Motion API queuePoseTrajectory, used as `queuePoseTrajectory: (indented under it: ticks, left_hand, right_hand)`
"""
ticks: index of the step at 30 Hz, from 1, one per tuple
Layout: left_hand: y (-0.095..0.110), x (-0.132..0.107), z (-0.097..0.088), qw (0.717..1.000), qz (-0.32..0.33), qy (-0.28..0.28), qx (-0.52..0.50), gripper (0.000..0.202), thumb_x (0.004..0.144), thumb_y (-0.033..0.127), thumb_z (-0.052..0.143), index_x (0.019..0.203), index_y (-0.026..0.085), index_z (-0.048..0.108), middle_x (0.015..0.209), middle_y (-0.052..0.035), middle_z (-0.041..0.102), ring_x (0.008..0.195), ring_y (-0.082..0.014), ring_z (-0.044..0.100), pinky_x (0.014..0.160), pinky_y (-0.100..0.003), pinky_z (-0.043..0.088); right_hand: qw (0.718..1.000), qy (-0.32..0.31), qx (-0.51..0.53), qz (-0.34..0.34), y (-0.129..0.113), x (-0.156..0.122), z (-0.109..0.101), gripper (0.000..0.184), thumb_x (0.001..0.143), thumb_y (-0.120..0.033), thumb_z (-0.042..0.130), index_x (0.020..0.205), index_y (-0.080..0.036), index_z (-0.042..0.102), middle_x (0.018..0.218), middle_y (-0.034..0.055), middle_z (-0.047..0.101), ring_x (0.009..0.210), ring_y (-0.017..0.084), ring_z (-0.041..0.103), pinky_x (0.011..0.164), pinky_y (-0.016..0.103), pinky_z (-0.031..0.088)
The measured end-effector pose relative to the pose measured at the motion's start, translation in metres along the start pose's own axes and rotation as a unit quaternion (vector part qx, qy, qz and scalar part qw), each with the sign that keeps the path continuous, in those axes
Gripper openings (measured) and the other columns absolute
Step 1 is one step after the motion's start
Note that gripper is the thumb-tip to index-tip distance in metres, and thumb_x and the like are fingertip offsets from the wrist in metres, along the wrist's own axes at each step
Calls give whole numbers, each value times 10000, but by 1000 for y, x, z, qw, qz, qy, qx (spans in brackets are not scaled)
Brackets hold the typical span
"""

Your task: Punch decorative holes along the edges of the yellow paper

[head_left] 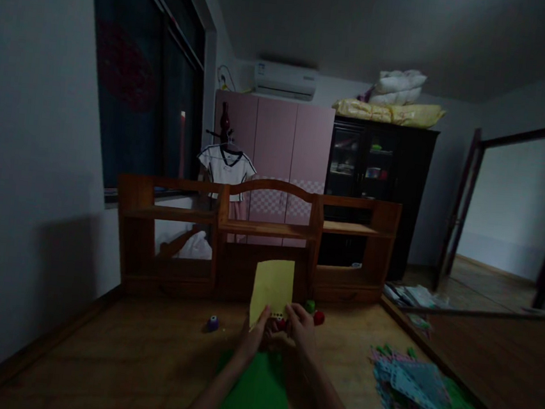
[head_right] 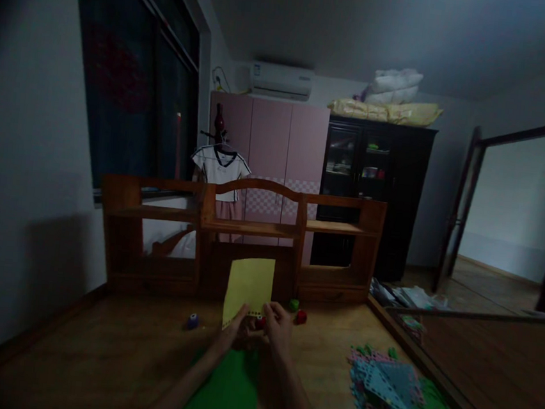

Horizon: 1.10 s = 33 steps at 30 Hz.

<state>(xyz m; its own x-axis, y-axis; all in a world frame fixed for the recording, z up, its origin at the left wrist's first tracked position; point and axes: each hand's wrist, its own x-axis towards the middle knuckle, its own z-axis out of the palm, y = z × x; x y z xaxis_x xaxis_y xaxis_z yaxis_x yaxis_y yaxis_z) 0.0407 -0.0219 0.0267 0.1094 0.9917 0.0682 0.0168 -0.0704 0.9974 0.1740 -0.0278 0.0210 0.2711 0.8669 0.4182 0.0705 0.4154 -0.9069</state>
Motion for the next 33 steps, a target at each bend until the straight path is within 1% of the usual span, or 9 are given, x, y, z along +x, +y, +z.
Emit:
queuePoseTrajectory:
  ticks: [4, 9, 13, 15, 17, 20, 25, 28, 33]
  left_hand:
    - [-9, 0, -4, 999, -6, -16, -33, 656, 697, 728, 363, 650, 146, 664, 643, -70, 670, 634, -203, 619, 687, -302, 463]
    - [-12, 1, -4, 999, 28, 1, -44, 630, 716, 697, 382, 635, 139, 661, 697, -88, 685, 658, -207, 627, 711, -303, 458]
    - [-14, 4, -4, 999, 34, 19, -17, 580, 691, 674, 452, 615, 138, 661, 686, -95, 681, 669, -206, 622, 728, -302, 444]
    - [-18, 7, -5, 999, 34, 26, -9, 561, 681, 668, 474, 610, 143, 657, 642, -82, 667, 644, -198, 612, 714, -298, 443]
    - [-23, 12, -8, 998, 32, 47, -8, 575, 686, 682, 450, 569, 151, 638, 596, -70, 645, 600, -186, 595, 684, -295, 445]
    - [-32, 20, -14, 995, 41, 82, -34, 561, 687, 680, 454, 545, 161, 610, 570, -61, 624, 555, -170, 574, 638, -288, 448]
    - [-36, 29, -23, 978, 53, 173, -106, 515, 674, 650, 504, 579, 153, 597, 533, -45, 595, 476, -153, 540, 527, -278, 442]
    - [-30, 29, -27, 965, 45, 215, -145, 528, 669, 655, 498, 588, 143, 599, 500, -39, 582, 445, -152, 536, 492, -279, 441]
    - [-14, 21, -31, 954, 24, 249, -166, 563, 669, 667, 474, 558, 130, 604, 461, -45, 571, 439, -154, 553, 483, -275, 452]
  right_hand:
    - [1000, -19, -5, -2, 1, 1, -1, 424, 733, -571, 536, 766, -154, 607, 481, -32, 452, 382, 98, 380, 359, 207, 281]
    - [999, -30, -11, -14, 4, 1, -1, 401, 761, -550, 521, 783, -158, 601, 482, -37, 443, 387, 102, 389, 353, 204, 287]
    - [998, -42, -39, -28, -5, -3, -2, 408, 784, -545, 490, 825, -158, 614, 514, -27, 481, 415, 114, 421, 379, 213, 316]
    - [996, -23, -75, -48, -14, -5, -4, 419, 809, -537, 449, 847, -160, 627, 571, -3, 539, 474, 133, 471, 425, 222, 349]
    - [989, 19, -122, -86, -22, -6, -9, 408, 835, -509, 414, 880, -169, 635, 712, 35, 612, 631, 166, 546, 537, 236, 399]
    - [972, 88, -182, -119, -26, -2, -20, 384, 863, -465, 379, 940, -178, 623, 880, 70, 635, 809, 194, 560, 684, 261, 409]
    - [955, 159, -227, -103, -11, 8, -36, 386, 879, -451, 352, 916, -171, 614, 865, 82, 634, 777, 195, 555, 686, 268, 388]
    - [952, 170, -237, -93, -1, 9, -40, 398, 873, -462, 352, 881, -169, 622, 834, 82, 643, 739, 193, 556, 669, 268, 381]
    - [956, 159, -233, -86, 1, 7, -37, 407, 860, -476, 367, 889, -165, 627, 855, 85, 655, 755, 197, 569, 667, 268, 382]
